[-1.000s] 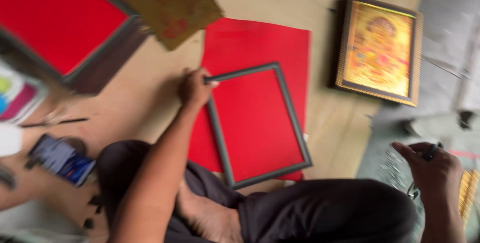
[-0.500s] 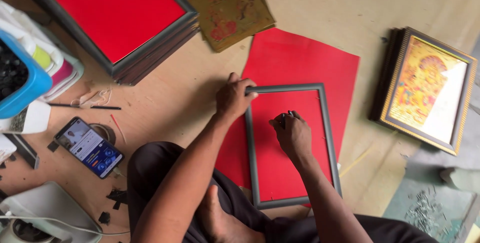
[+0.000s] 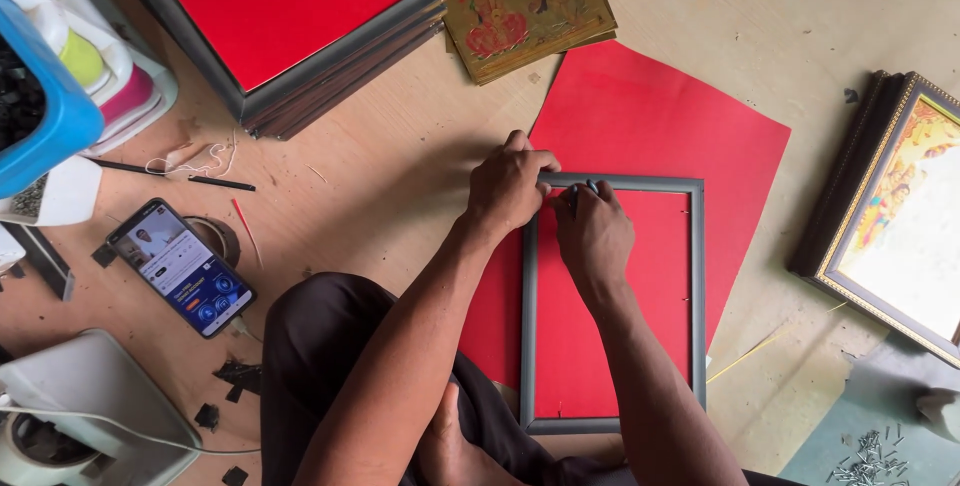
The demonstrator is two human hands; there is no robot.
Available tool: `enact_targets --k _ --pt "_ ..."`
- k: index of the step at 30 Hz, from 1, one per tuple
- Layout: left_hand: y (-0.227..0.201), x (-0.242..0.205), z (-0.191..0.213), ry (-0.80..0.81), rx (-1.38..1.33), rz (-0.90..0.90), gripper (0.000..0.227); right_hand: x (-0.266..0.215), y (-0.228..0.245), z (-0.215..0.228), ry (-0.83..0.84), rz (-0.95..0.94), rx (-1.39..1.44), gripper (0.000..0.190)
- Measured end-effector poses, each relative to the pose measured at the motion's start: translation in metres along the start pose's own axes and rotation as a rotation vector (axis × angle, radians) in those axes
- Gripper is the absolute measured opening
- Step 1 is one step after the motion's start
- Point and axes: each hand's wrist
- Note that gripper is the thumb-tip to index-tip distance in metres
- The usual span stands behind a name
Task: The recorder is cleaning religious art prints and glass, placing them into frames, and securing them using a manual staple tacker.
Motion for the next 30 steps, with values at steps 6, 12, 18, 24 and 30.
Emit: enact_targets --k 6,12,18,24,30 --pt "0.008 0.007 -0.006 0.011 -0.014 -0.021 0.027 0.008 -0.008 -0.01 0.044 0.022 -0.071 0.024" --pt "-0.006 0.001 0.003 -0.045 0.012 -0.013 0.028 0.011 -0.009 -0.001 0.038 0.05 -0.013 0.02" --pt "-0.004 0.0 -0.002 -0.042 0.057 -0.033 0.028 0.025 -0.023 0.021 -0.021 0.05 0.319 0.014" --pt "-0.007 0.002 0.004 0.008 0.066 -0.025 0.025 0.05 -0.004 0.048 -0.007 0.023 1.018 0.032" --pt "-0.009 0.003 0.004 0.025 0.061 0.005 0.028 0.046 -0.009 0.022 -0.045 0.08 1.406 0.042"
Point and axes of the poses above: each hand's wrist, its own x-axis towards the middle knuckle, its own z-axis out of the back of the hand, y = z × x, and after that the axes turned 2 degrees about x, right-handed
